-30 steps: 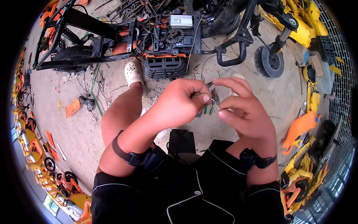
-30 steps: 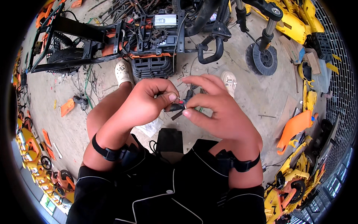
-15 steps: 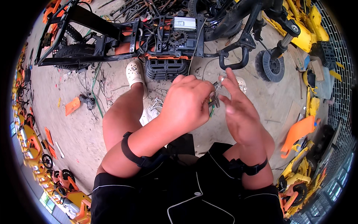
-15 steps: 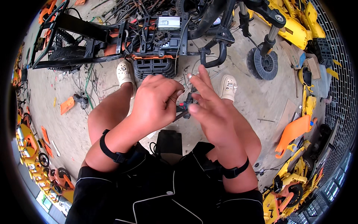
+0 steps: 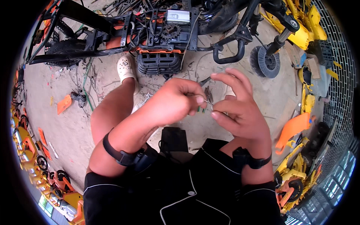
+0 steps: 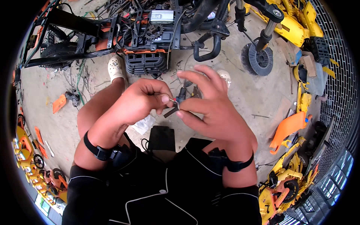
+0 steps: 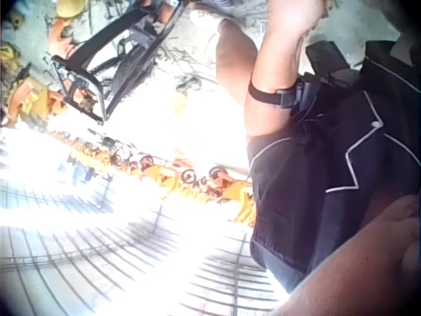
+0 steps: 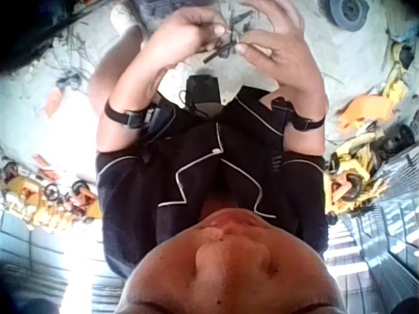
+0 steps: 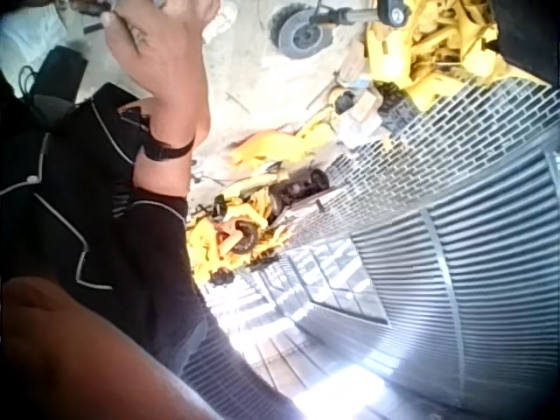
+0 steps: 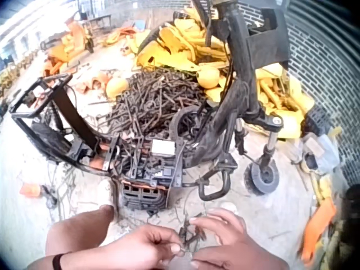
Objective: The person manipulates wires and small metal components on an electric scooter frame by hand, at one point using a hammer to tap a metal part.
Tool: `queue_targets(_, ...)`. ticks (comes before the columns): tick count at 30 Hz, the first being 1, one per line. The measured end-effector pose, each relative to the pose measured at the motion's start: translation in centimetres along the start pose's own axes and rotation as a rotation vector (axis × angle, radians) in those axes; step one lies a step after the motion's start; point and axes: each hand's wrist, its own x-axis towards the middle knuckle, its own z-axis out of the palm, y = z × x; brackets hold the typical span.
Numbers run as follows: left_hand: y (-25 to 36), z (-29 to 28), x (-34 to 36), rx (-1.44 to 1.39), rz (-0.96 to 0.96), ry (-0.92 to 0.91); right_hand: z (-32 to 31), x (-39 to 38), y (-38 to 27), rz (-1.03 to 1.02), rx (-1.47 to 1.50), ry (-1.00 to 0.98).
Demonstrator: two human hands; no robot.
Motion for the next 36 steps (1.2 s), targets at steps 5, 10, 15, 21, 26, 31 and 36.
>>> queue_targets(5,-0.3,-0.5,0.9,0.143,-0.051,0.142,0.6,0.7,-0.3,-0.039,-0.267,0.176)
queue_targets(10,0.5,0.5,0.3,0.355,0.257,0.187,2.2,-0.1,0.9,0.284,0.565,0.371)
queue_targets(15,-0.3,0.6,1.0,0.941,0.812,0.438,2.2,0.5,0.9,0.655,1.017,0.409)
queue_targets(21,-0.4,0.5,1.0,1.274,1.053,0.565,1.0,0.2,0.5,0.830,1.405,0.176)
queue_targets(26,-0.8,0.4,1.1,1.348,1.127,0.561,1.5,-0.2,0.6,0.679,1.283,0.211)
queue_targets(31,-0.6,0.5,0.9,1.337,1.118,0.533,1.0,-0.3,-0.5,0.702,1.290,0.267)
queue_targets(36,0.1,1.0,0.7,1.337,1.159,0.540,0.6,-0.4,0.0,0.790,1.423,0.212)
